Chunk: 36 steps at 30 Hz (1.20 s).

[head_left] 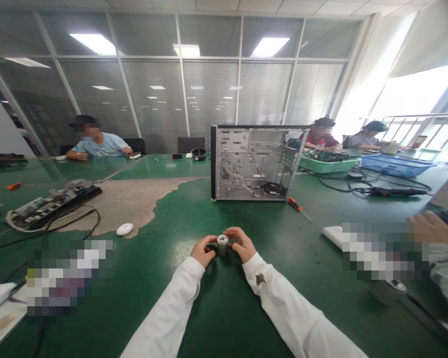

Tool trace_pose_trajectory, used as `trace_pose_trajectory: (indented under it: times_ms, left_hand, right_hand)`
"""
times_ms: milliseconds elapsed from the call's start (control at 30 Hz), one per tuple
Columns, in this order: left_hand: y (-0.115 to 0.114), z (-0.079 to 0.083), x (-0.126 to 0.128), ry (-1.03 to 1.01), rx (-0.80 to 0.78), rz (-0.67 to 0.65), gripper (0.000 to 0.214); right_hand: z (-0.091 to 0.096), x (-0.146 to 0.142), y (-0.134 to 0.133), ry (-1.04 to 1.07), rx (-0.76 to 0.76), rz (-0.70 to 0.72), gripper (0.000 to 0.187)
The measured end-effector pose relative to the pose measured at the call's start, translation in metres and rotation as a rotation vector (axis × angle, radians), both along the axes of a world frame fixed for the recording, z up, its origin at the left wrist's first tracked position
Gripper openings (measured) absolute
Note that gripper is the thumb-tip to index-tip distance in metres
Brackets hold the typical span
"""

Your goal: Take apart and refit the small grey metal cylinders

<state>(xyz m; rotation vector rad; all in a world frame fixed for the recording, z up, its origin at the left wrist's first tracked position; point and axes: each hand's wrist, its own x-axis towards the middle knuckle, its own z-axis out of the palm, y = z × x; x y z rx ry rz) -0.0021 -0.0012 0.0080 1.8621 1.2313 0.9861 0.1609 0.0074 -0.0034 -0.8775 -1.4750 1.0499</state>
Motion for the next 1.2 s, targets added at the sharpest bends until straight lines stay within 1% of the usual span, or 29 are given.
trace_pose_trajectory:
  times_ms: [100,233,333,400,467,567,633,733,800,967,1200]
  left_hand:
    - [-0.002,0.0,0.0,0.018,0.0,-0.029,0.045]
    - [-0.003,-0.002,0.002,0.055,0.013,-0.001,0.048]
    - [-0.004,-0.002,0.003,0.081,0.029,0.0,0.046]
    - [-0.004,-0.001,0.004,0.095,0.044,-0.007,0.042]
    - [-0.004,-0.001,0.004,0.104,0.053,-0.011,0.039]
    - [-0.002,-0.003,0.003,0.112,0.048,-0.02,0.039]
    - [-0.001,-0.005,0.003,0.116,0.045,-0.025,0.04]
    - [0.0,-0.005,0.003,0.101,0.043,-0.022,0.04]
    - [-0.001,-0.004,0.004,0.087,0.026,-0.02,0.039]
    - [-0.005,0.004,0.006,0.061,-0.026,-0.032,0.036]
    - [-0.008,0.01,0.007,0.05,-0.06,-0.018,0.034]
  right_hand:
    - [-0.003,0.004,0.006,0.084,-0.073,-0.086,0.039]
    - [-0.003,0.009,0.008,0.197,-0.131,-0.184,0.034]
    - [0.0,0.01,0.008,0.211,-0.15,-0.198,0.033]
    - [0.002,0.009,0.006,0.194,-0.129,-0.175,0.033]
    - [0.006,0.007,0.002,0.14,-0.086,-0.119,0.035]
    - [0.012,0.004,-0.007,0.029,0.012,-0.017,0.038]
    - [0.016,0.001,-0.013,-0.042,0.097,0.021,0.038]
    - [0.019,-0.003,-0.021,-0.154,0.212,0.034,0.036]
    - [0.02,-0.003,-0.023,-0.212,0.251,0.013,0.036]
    - [0.019,-0.005,-0.022,-0.256,0.23,-0.038,0.033]
    - [0.01,-0.006,-0.013,-0.158,0.141,-0.11,0.022]
